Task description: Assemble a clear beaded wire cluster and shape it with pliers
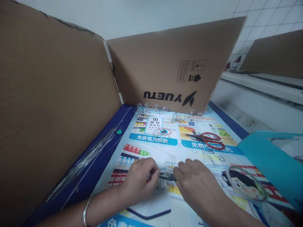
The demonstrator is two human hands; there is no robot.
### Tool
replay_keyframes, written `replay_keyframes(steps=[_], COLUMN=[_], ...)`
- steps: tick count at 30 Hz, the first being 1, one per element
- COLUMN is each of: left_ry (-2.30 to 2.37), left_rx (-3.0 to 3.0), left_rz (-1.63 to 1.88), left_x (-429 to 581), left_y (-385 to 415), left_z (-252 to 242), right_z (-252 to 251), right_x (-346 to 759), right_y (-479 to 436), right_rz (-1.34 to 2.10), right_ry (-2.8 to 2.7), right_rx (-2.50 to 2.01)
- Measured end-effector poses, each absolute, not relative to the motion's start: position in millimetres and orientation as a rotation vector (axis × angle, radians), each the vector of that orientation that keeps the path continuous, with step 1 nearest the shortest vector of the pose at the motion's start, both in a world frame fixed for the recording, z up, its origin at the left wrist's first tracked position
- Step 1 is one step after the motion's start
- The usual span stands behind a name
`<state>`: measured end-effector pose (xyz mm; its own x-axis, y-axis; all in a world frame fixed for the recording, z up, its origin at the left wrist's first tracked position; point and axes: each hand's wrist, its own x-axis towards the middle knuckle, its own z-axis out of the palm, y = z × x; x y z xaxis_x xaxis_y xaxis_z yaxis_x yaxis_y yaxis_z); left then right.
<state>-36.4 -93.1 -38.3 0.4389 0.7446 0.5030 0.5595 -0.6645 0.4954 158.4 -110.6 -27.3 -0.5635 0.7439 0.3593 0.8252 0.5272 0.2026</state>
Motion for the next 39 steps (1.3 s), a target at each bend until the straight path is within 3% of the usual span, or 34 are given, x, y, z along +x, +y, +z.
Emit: replay_keyframes(steps=[22, 39], left_ry=[1.084, 1.164], left_rx=[2.415, 2.341], left_rz=[1.020, 0.889], left_x=[-39, -45], left_y=[-93, -86], left_z=[-42, -27], right_z=[-24, 13], right_x=[153, 169], right_y=[-112, -115], right_rz=[-0.272, -0.604], right_ry=[-2.685, -2.627], right_rx=[-1.492, -1.257])
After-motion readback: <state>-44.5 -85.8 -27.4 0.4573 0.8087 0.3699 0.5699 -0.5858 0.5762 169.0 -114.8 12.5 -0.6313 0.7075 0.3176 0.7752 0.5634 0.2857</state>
